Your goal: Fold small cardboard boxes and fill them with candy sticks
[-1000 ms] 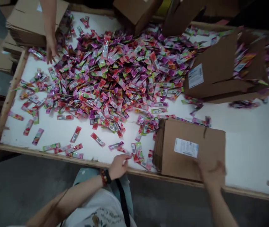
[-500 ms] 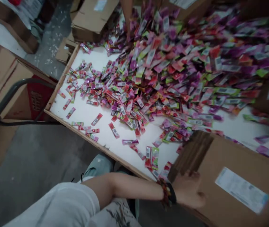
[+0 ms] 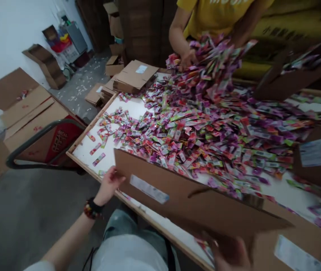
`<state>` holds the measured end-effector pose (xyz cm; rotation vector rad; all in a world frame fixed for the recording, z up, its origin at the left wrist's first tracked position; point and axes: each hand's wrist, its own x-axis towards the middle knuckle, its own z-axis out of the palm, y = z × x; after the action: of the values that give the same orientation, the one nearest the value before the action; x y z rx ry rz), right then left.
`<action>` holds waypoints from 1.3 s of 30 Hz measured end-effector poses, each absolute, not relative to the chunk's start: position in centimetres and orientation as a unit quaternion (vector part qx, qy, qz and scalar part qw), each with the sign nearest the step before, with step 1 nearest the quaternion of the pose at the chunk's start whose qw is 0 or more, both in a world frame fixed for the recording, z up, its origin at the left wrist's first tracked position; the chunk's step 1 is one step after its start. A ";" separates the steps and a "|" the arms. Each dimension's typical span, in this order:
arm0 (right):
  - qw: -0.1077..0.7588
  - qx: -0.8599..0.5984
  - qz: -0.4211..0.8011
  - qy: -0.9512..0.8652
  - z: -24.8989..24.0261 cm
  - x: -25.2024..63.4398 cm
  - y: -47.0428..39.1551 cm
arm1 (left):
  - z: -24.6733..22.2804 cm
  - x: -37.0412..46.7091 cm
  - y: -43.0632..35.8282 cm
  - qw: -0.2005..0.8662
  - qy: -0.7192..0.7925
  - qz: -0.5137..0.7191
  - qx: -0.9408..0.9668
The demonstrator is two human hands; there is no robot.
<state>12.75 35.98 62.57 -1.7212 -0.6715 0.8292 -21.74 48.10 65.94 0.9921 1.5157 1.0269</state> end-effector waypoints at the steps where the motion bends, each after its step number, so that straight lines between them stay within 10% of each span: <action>1: 0.556 -0.711 0.335 -0.272 63.0 9.2 37.5 | 66.2 -25.2 49.1 0.483 0.639 0.439 0.407; 12: 0.675 -0.653 0.308 -0.154 65.6 -16.5 51.6 | 67.1 -47.6 58.6 0.553 0.643 0.463 0.259; 19: 0.617 -0.680 0.283 -0.277 65.2 -17.7 51.2 | 68.3 -50.1 61.7 0.629 0.588 0.371 0.347; 39: 0.485 -0.658 0.418 -0.395 62.1 -15.6 48.0 | 69.6 -46.5 63.6 0.360 0.694 0.099 0.615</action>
<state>-15.58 48.01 62.08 -1.6016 -0.9622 1.0181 -46.55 63.63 69.63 1.5866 1.7892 0.2552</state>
